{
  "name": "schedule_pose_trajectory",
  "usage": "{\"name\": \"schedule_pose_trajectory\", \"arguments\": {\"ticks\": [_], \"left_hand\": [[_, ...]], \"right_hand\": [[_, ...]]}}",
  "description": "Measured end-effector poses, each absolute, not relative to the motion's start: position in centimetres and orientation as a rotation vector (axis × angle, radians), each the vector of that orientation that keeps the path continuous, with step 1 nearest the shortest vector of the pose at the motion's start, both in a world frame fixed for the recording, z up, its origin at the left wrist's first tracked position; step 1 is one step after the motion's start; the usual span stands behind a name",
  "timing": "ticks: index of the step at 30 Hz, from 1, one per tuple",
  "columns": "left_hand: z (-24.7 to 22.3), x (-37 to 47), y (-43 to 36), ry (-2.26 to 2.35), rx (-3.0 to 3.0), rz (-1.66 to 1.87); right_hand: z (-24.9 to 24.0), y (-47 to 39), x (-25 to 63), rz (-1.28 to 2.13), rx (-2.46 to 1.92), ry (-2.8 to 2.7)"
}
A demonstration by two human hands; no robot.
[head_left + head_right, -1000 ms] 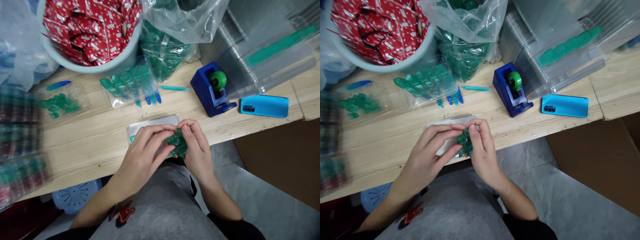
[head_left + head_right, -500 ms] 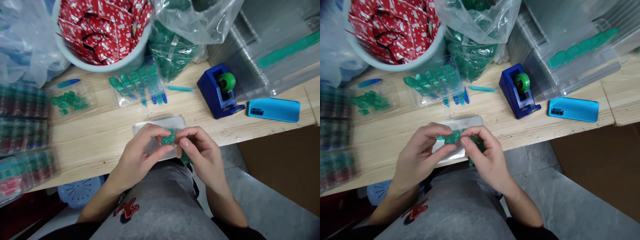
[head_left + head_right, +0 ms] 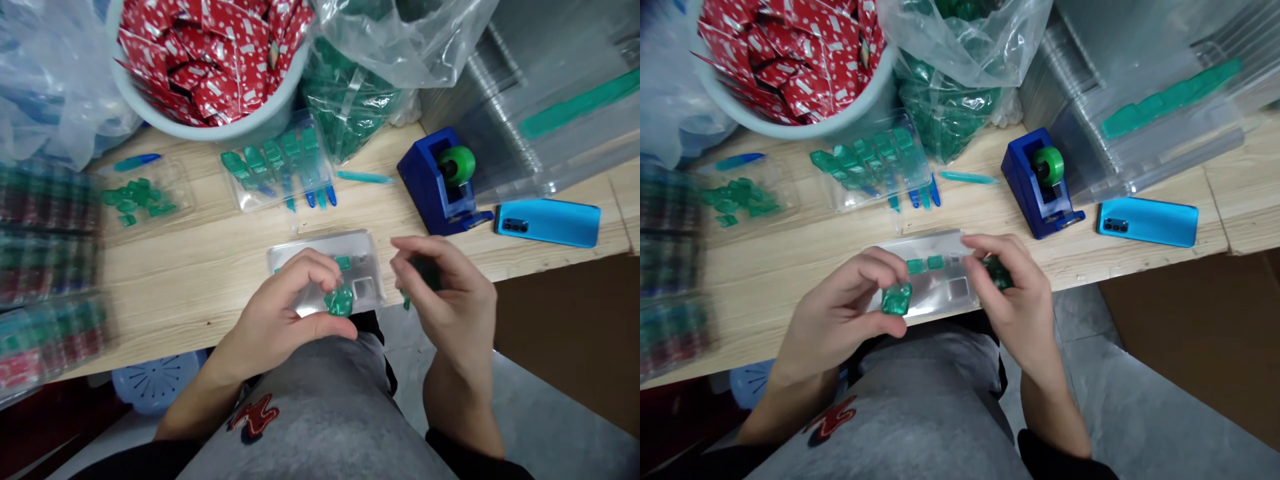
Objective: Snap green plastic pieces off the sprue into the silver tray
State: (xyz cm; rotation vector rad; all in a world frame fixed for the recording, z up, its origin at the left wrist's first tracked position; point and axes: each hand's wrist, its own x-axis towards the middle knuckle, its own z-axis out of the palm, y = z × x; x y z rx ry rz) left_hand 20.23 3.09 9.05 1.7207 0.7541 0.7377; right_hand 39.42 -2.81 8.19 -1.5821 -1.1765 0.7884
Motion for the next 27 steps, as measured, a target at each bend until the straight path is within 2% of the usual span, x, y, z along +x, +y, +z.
{"name": "schedule_pose_trajectory", "arguments": {"ticks": [5,12,15,22,27], "left_hand": [[9.2,20.7,3.0,0.750,1.659,0.712],[9.0,20.5,2.8,0.756,1.623,0.711],[9.1,20.6,2.9,0.730,1.638,0.715],[9.9,21.1,3.2,0.657,1.541,0.659],[9.4,20.8,3.2,0.652,1.517,0.699]], "right_hand": [[9.0,-2.6,38.3,1.262,-1.258,-1.157],[9.6,-2.4,38.4,1.231,-1.224,-1.262],[9.6,-2.3,38.5,1.319,-1.211,-1.293],[8.8,-1.8,37.4,1.606,-1.023,-0.940],[8.6,-1.9,36.7,1.670,-0.970,-0.789]]}}
